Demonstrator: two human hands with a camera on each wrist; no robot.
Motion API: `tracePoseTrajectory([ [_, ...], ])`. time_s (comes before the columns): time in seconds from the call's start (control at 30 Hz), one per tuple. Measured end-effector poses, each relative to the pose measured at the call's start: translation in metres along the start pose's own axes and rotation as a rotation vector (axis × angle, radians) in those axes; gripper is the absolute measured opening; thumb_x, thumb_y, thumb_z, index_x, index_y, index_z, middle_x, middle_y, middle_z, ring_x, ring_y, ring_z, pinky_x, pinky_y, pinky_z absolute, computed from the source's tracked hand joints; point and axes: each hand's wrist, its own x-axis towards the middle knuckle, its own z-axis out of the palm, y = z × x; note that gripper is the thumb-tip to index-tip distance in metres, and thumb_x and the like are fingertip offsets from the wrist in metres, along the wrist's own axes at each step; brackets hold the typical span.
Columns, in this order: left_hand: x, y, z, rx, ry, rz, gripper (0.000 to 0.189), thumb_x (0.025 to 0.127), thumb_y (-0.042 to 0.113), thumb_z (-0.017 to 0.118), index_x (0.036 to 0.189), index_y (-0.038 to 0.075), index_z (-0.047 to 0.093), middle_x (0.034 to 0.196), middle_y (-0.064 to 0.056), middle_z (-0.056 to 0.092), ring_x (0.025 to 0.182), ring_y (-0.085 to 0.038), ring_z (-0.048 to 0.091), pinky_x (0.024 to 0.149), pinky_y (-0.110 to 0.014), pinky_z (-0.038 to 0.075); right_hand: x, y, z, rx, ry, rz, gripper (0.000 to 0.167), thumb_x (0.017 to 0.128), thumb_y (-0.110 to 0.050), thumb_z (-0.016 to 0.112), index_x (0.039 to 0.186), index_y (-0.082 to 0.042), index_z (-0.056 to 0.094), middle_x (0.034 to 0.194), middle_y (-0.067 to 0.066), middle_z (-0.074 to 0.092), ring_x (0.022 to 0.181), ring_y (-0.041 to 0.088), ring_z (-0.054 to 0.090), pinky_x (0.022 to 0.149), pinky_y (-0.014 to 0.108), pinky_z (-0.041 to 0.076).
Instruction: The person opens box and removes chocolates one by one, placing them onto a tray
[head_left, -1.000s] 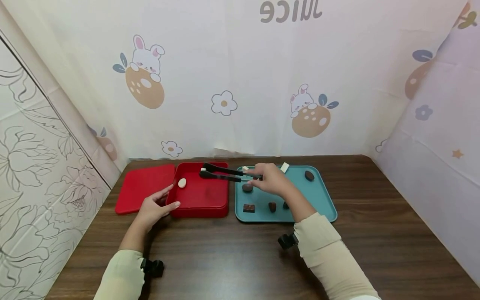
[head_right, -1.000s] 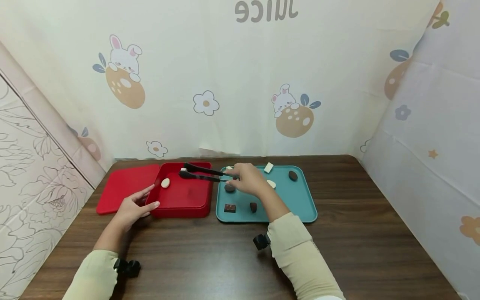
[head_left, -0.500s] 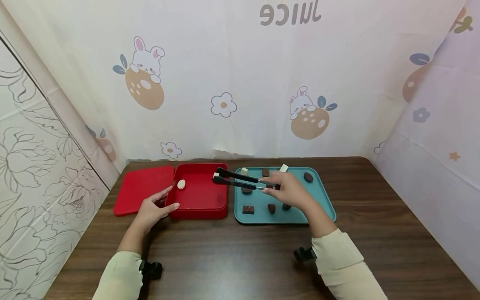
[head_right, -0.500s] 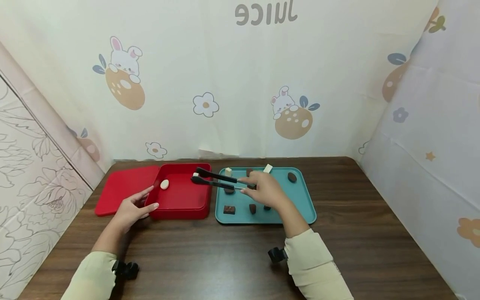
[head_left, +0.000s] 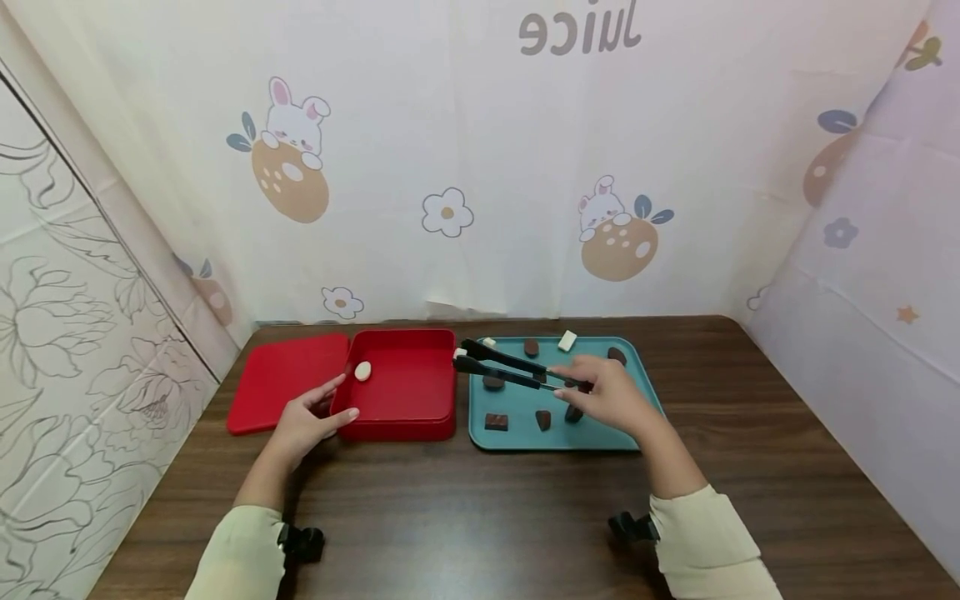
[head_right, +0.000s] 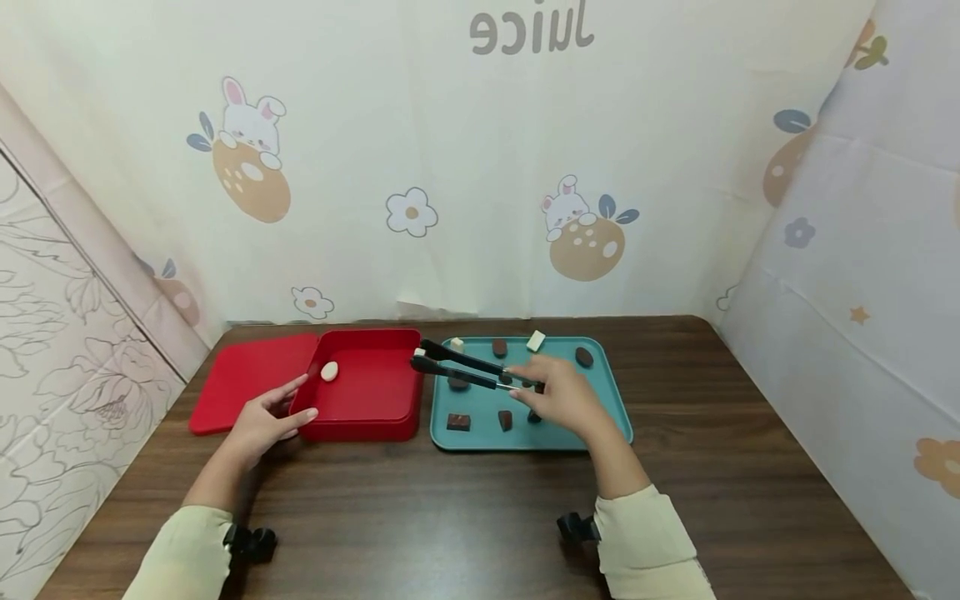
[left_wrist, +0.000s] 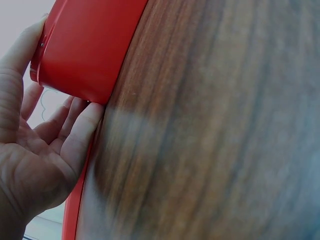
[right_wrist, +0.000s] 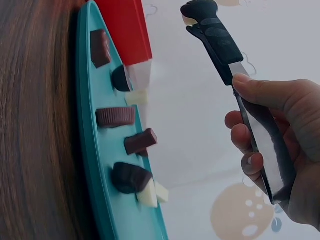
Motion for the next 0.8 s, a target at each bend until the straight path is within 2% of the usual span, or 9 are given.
tracePoseTrajectory([
  [0.23,-0.001,0.000,0.001,0.011,0.001,0.007,0.084,0.080,0.042,0.079,0.151,0.023,0.039,0.150,-0.017,0.036,0.132,-0.033,0.035,0.085,-0.036,0.055,-0.014,0.011,-0.010,-0.010,0.016,0.004,0.036,0.083,-0.006,0.077,0.118,-0.003,0.071,0.079,-0.007,0.056,0.067,0.011,0.046,0.053,0.026,0.041],
  [0.47,0.000,0.000,0.000,0.014,0.002,0.011,0.083,0.080,0.042,0.080,0.151,0.024,0.039,0.150,-0.016,0.035,0.132,-0.032,0.034,0.085,-0.035,0.056,-0.027,0.016,-0.020,-0.045,0.018,0.046,0.034,0.083,-0.008,0.077,0.116,-0.005,0.072,0.079,-0.007,0.056,0.064,0.011,0.046,0.052,0.025,0.041],
  [0.8,-0.001,0.000,0.001,0.013,0.001,0.011,0.082,0.081,0.041,0.079,0.151,0.023,0.040,0.150,-0.017,0.035,0.133,-0.032,0.033,0.085,-0.035,0.056,-0.046,0.024,-0.027,-0.022,0.045,0.069,0.031,0.083,-0.006,0.078,0.114,-0.005,0.073,0.079,-0.007,0.058,0.068,0.010,0.047,0.052,0.024,0.042],
])
